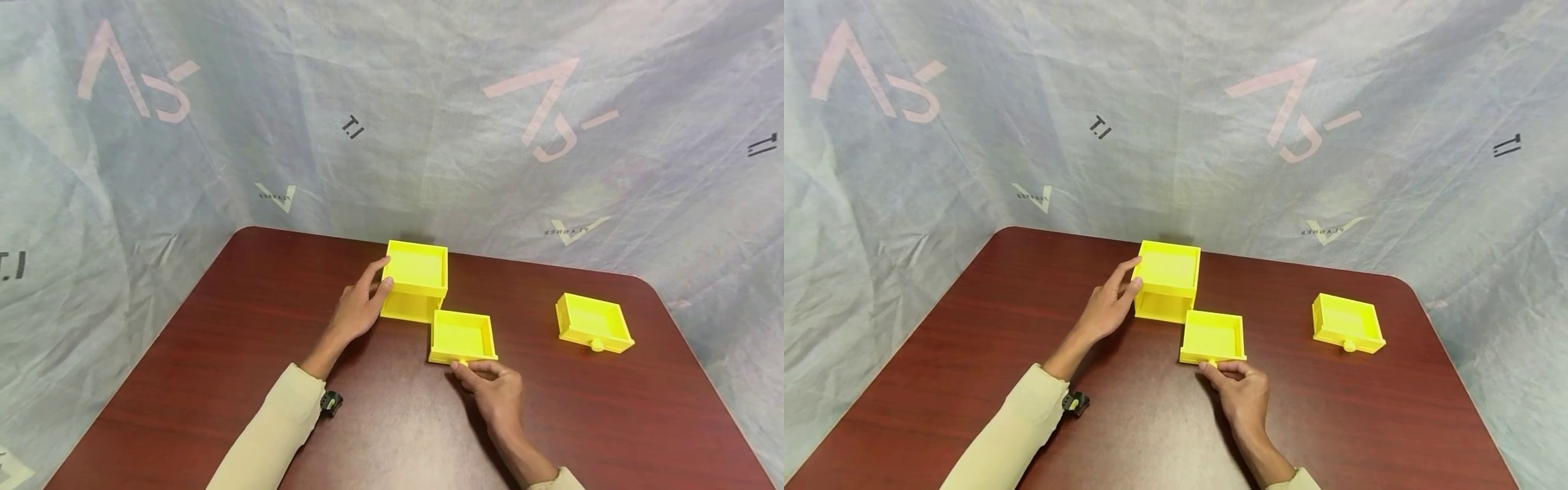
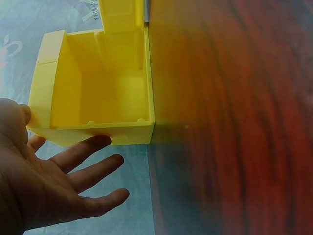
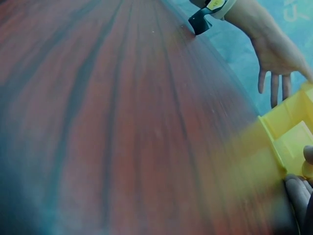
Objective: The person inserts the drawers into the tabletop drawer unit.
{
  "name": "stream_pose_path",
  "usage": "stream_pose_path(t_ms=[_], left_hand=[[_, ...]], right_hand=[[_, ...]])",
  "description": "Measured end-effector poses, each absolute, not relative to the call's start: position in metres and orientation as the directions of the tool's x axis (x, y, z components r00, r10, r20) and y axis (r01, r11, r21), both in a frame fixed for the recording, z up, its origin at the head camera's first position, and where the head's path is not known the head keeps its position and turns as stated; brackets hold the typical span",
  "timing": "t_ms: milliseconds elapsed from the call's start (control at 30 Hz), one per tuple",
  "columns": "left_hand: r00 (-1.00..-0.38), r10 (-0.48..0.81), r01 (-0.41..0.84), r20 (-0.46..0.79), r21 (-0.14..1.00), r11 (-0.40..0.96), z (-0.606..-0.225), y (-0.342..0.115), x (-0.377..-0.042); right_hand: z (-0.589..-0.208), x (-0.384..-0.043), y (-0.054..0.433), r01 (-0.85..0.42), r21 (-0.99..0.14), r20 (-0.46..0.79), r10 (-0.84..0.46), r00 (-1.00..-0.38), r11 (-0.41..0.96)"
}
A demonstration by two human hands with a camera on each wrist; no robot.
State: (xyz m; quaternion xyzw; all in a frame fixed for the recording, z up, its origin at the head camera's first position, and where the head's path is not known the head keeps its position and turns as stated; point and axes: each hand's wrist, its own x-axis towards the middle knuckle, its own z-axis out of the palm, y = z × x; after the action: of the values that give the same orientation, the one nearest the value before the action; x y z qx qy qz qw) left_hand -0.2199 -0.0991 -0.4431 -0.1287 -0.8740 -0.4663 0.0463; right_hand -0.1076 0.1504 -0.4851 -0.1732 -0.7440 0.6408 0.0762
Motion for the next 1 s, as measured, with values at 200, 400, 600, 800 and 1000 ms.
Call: stream_pose_path(t_ms=[200, 400, 600, 800, 1000], left_hand=[[-0.961, 0.182, 0.275, 0.209, 0.806, 0.524, -0.444, -0.1, -0.221], [-0.961, 0.181, 0.275, 0.211, 0.809, 0.52, -0.444, -0.1, -0.22], [-0.963, 0.178, 0.266, 0.202, 0.814, 0.516, -0.444, -0.098, -0.221], [-0.965, 0.179, 0.259, 0.193, 0.819, 0.512, -0.443, -0.098, -0.221], [-0.968, 0.167, 0.247, 0.187, 0.823, 0.512, -0.444, -0.099, -0.221]], right_hand=[[-0.484, -0.11, 0.146, 0.142, -0.984, -0.097, 0.338, -0.936, 0.109], [-0.485, -0.111, 0.14, 0.121, -0.984, -0.069, 0.339, -0.938, 0.133], [-0.486, -0.112, 0.135, 0.099, -0.985, -0.047, 0.33, -0.943, 0.141], [-0.487, -0.113, 0.132, 0.098, -0.984, -0.047, 0.314, -0.948, 0.148], [-0.487, -0.114, 0.129, 0.108, -0.984, -0.062, 0.293, -0.954, 0.144]])
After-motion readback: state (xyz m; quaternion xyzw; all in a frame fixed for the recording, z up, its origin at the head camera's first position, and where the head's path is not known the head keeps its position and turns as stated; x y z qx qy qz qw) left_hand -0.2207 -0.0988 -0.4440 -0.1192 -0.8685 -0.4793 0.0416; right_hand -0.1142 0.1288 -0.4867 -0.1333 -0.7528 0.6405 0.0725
